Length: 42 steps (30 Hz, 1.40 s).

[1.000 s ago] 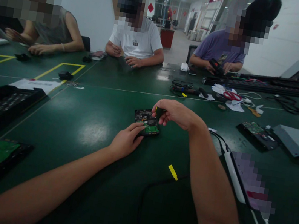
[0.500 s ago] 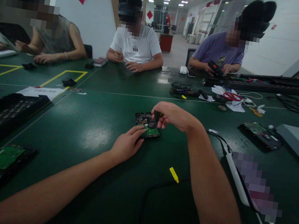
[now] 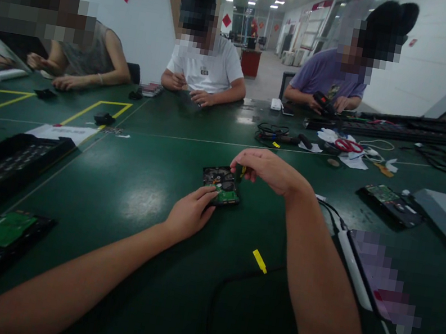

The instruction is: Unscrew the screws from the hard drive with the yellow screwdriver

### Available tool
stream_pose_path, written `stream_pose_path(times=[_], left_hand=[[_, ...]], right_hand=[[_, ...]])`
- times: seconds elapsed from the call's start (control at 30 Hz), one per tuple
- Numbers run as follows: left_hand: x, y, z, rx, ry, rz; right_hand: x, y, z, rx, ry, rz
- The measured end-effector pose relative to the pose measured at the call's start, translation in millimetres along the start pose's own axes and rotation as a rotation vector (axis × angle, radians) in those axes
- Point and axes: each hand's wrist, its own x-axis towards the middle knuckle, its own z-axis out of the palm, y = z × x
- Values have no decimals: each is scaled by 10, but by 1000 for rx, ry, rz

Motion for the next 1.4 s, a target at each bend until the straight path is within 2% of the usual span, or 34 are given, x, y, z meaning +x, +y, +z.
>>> stream_pose_path(times=[0.27,0.47,0.77,0.9,1.07,1.27,1.4], left_hand=[[7,6,-56,65,49,54],[13,3,-65,46,53,57],[3,-29,-47,21,51,29],[2,-32,-31,15,44,24],[-1,-46,-11,5,57,27],[1,-90,12,-8,77,52],[2,-88,17,7,80,61]], right_hand=[[19,9,59,154,4,82],[29,52,49,150,-38,63],[17,117,41,376,-128,107],[11,105,18,305,-131,79],[33,112,-3,99,-47,-8],[41,58,64,76,-42,-27],[37,51,85,157,-61,8]])
